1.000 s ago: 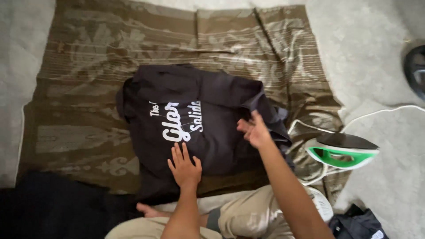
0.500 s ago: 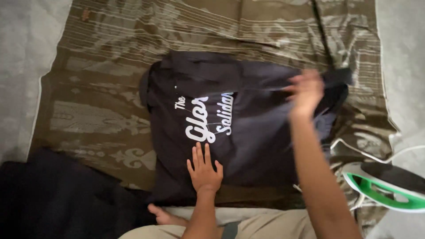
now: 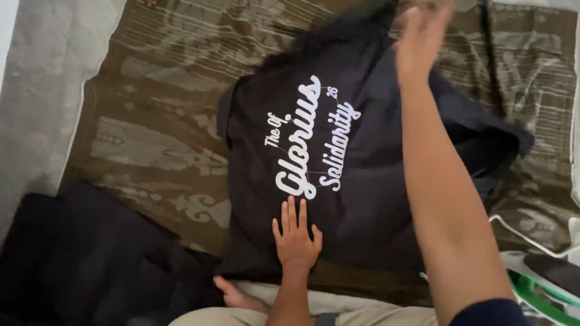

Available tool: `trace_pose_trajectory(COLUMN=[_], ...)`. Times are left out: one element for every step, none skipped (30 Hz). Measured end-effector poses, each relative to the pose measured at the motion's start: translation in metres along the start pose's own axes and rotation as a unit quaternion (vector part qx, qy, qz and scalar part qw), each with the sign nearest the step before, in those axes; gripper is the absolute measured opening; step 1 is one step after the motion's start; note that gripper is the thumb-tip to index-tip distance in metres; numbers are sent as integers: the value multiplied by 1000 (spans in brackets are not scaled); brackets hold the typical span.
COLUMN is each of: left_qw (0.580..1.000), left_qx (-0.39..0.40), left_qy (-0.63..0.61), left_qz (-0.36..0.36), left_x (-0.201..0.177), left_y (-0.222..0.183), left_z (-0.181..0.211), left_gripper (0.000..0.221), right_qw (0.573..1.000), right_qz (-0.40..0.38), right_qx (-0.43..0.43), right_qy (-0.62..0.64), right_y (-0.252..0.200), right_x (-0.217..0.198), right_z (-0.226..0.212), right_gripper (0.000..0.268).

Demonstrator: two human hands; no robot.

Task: Ironing a black shirt with an electric iron and then folding it neatly.

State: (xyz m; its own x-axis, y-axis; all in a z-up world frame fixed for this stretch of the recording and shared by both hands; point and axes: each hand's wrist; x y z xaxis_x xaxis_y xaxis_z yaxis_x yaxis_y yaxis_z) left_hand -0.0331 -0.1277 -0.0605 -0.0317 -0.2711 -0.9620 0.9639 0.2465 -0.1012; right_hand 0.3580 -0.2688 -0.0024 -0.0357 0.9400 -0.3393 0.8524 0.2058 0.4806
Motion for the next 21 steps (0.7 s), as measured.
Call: trace_pose_trajectory(left_qw=[1000,1000,1000,1000,1000,1000,1000,1000,1000,1000,1000,1000,1000,1000,1000,1000,1000,1000,1000,1000,1000], left_qx=[-3,-6,-8,-9,-8,-7,-8,-9,-9,-6,-7,-6,-1,-2,-3,1,-4,-7,-1,-7,-13], left_qy=[-2,-3,-5,-5,-8,-11,-11,-6,0,0,5,11,13,8,2,2,7,9,5,8,12], left_qz=[0,-12,-24,-25,-17,-7,-6,-4,-3,-1,8,17,18,12,5,1,8,18,16,8,0], left_x=[3,6,9,9,8,8,9,9,9,8,8,7,9,10,11,11,9,8,9,12,13], left_y=[-1,-2,-3,-4,-5,-4,-1,-2,-3,-5,-6,-6,-1,-2,-3,-3,-3,-1,-3,-3,-4], left_z=[2,1,0,1,1,2,1,0,0,1,2,2,0,0,-1,-1,-1,1,1,0,0], left_gripper=[65,66,67,67,66,65,65,66,67,67,67,66,66,66,67,67,67,68,68,68,68], right_qw=[1000,1000,999,999,993,975,976,946,906,907,873,831,833,855,870,870,851,806,803,763,703], right_qz=[-4,0,4,3,-74,-151,-152,-235,-316,-312,-384,-449,-444,-399,-351,-350,-343,-323,-320,-304,-278], right_qx=[0,-9,-17,-17,41,93,91,108,123,123,63,5,7,-71,-147,-142,10,160,164,322,471], right_qy=[0,-16,-33,-32,-82,-131,-131,-194,-255,-256,-294,-328,-329,-322,-314,-316,-397,-470,-475,-472,-455], right_y=[-3,-6,-9,-23,-37,-49,-69,-94,-118,-137,-154,-173,-179,-191,-204,-206,-209,-210,-215,-217,-220], right_x=[4,9,14,25,35,46,54,60,66,61,57,53,34,15,-5,-29,-53,-78,-89,-98,-107], right_z=[9,16,24,-8,-39,-71,-58,-46,-33,-47,-60,-73,-64,-57,-51,-47,-44,-42,-43,-42,-41], right_gripper=[49,46,45,45,44,45,45,49,55,55,55,56,56,54,53,53,58,63,63,70,78])
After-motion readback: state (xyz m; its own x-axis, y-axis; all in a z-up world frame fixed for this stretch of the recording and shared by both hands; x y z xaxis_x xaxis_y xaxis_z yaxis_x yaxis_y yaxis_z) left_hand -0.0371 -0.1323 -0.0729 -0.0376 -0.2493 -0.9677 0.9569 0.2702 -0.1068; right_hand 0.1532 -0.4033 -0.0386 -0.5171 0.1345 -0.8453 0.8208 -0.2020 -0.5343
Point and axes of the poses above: each hand's wrist, its own y-axis towards the middle knuckle, its own x-axis out of the palm, z = x × y, and after that the axes turned 12 degrees about -z, right-handed
